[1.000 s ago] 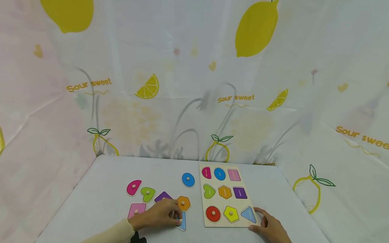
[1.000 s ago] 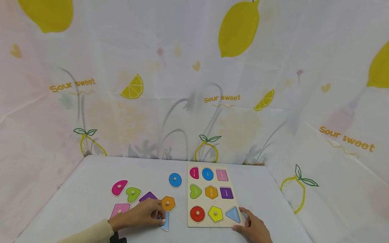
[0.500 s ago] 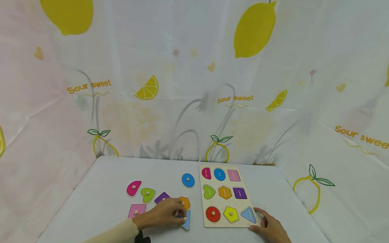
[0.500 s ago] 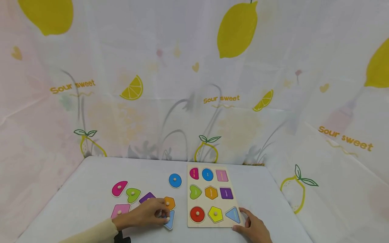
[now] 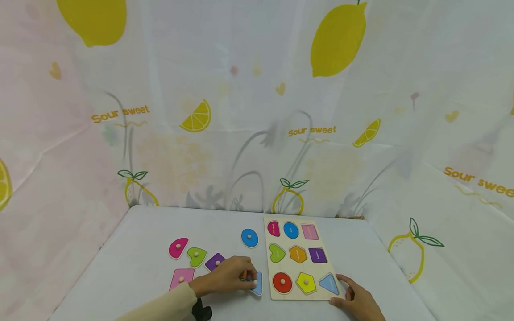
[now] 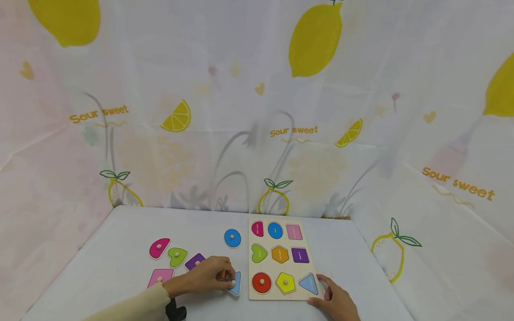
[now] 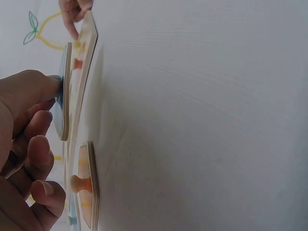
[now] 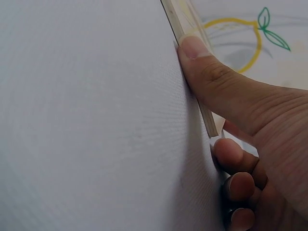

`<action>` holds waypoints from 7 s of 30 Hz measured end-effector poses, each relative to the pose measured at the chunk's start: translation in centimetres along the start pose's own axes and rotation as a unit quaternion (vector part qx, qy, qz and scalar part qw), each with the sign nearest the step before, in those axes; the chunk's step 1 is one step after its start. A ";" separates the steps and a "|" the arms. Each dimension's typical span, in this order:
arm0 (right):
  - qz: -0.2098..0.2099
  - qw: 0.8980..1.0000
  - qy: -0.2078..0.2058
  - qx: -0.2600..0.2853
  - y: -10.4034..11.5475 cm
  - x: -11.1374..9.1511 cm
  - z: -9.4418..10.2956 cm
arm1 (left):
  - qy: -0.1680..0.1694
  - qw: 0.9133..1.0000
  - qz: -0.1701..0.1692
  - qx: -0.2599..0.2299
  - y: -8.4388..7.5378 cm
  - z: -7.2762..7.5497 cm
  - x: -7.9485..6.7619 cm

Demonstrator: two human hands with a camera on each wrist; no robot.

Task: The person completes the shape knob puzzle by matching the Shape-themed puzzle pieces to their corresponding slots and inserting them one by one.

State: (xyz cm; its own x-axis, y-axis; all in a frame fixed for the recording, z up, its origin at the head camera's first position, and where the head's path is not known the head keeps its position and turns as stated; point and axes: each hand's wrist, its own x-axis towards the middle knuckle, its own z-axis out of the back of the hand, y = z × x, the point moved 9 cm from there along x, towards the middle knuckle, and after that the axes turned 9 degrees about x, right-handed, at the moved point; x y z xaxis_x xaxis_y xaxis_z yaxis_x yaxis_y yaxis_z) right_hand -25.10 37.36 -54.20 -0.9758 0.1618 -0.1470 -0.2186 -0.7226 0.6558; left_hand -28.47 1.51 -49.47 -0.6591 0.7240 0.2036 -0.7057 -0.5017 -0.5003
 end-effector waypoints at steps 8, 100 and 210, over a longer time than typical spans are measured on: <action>0.001 1.000 -0.002 0.009 -0.1 -0.2 -0.2 | 0.007 1.000 0.002 -0.003 -0.8 -0.5 1.2; 0.062 0.997 0.000 0.048 0.8 -0.8 0.4 | 0.020 0.996 -0.013 0.083 -10.6 -10.2 17.7; 0.006 1.000 -0.007 0.024 0.8 -0.7 0.4 | -0.168 0.972 0.142 0.085 11.4 10.4 -10.6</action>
State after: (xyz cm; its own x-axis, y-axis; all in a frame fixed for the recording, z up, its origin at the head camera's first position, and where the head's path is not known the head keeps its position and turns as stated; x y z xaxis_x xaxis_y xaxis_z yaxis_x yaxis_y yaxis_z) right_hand -24.64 36.94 -53.22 -0.9780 0.1634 -0.1296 -0.2072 -0.6908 0.6927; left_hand -32.22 -16.77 -48.55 -0.8613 0.3628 0.3557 -0.4963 -0.7510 -0.4356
